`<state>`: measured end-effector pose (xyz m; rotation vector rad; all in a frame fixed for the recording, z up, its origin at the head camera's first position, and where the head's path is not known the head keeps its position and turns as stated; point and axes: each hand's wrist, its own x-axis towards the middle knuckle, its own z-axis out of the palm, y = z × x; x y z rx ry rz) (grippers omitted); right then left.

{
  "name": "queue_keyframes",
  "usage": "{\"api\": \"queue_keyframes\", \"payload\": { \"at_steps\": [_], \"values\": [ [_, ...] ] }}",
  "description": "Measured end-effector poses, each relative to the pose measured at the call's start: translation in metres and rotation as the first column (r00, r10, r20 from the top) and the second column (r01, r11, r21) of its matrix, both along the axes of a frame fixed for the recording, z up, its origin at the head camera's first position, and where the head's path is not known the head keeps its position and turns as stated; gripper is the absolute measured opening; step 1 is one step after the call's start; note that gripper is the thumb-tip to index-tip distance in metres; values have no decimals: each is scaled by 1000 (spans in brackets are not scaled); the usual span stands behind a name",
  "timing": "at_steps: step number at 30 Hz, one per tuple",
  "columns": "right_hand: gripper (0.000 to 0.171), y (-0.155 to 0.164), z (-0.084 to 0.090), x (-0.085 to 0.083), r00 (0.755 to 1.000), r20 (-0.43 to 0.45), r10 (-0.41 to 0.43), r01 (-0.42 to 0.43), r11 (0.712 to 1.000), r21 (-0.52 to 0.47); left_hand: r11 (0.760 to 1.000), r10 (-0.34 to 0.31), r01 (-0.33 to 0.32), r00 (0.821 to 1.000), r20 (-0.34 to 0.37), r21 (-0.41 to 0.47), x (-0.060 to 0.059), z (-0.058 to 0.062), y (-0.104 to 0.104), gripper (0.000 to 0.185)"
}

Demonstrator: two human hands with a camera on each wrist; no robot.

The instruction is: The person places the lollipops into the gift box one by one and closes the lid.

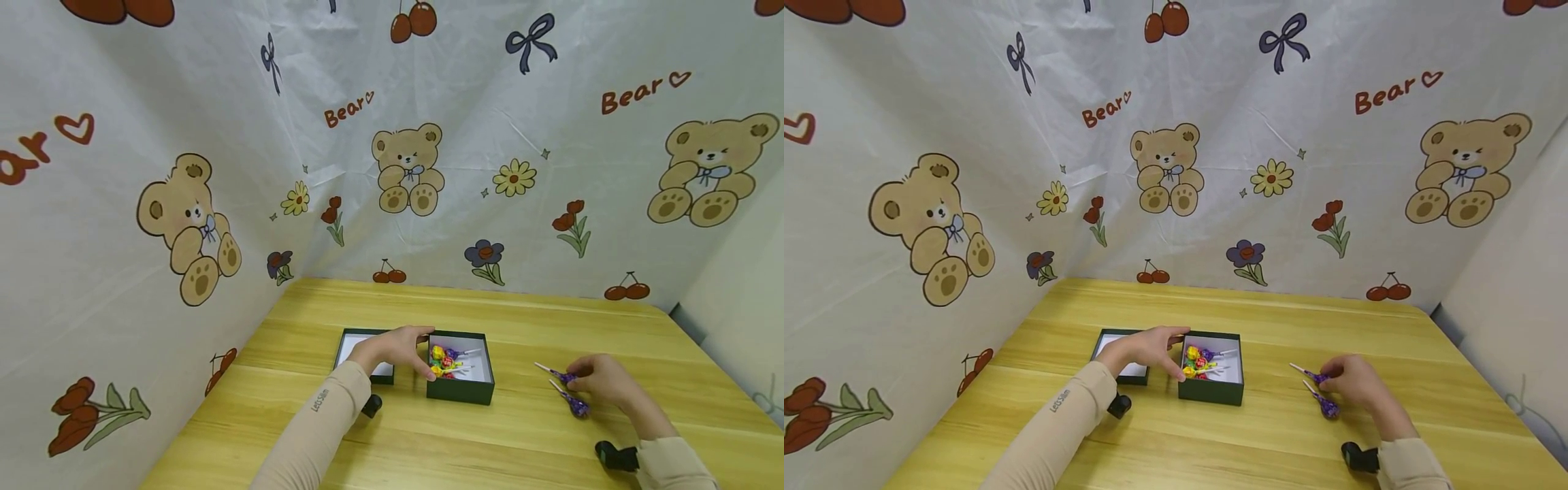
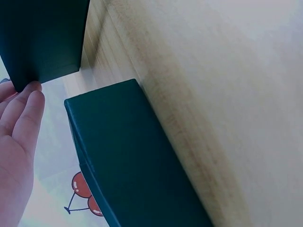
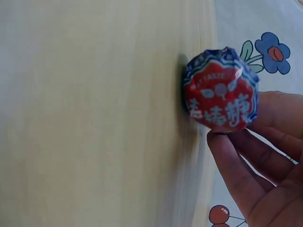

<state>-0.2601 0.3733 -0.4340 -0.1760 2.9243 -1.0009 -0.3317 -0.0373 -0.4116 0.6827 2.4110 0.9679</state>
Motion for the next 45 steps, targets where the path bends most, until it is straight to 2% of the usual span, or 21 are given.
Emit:
{"api": "queue_keyframes", "payload": {
  "at_steps": [14, 24, 30, 35, 39, 45],
  "values": [
    [32, -16, 19, 3, 998, -56, 1, -3, 1000, -25, 1000, -9, 8, 1000, -22, -16, -1, -1, -1, 105],
    [33, -32, 30, 6, 997, -65, 38, -43, 997, -70, 1000, -8, 7, 1000, -20, -16, -1, 1, -1, 105],
    [19, -42, 35, 5, 992, -130, 4, -13, 998, -62, 1000, -13, 12, 1000, -23, -14, -2, 1, 0, 105],
    [26, -49, 38, 7, 983, -181, -5, -3, 999, -45, 1000, -15, 15, 1000, -26, -14, -2, 0, 0, 105],
    [32, -54, 40, 8, 977, -210, 26, -34, 999, -34, 1000, -12, 12, 1000, -21, -13, -1, 0, -1, 105],
    [31, -64, 42, 8, 966, -245, 80, -86, 996, -17, 1000, -6, 6, 1000, -11, -6, 0, -1, -1, 103]
  ]
}}
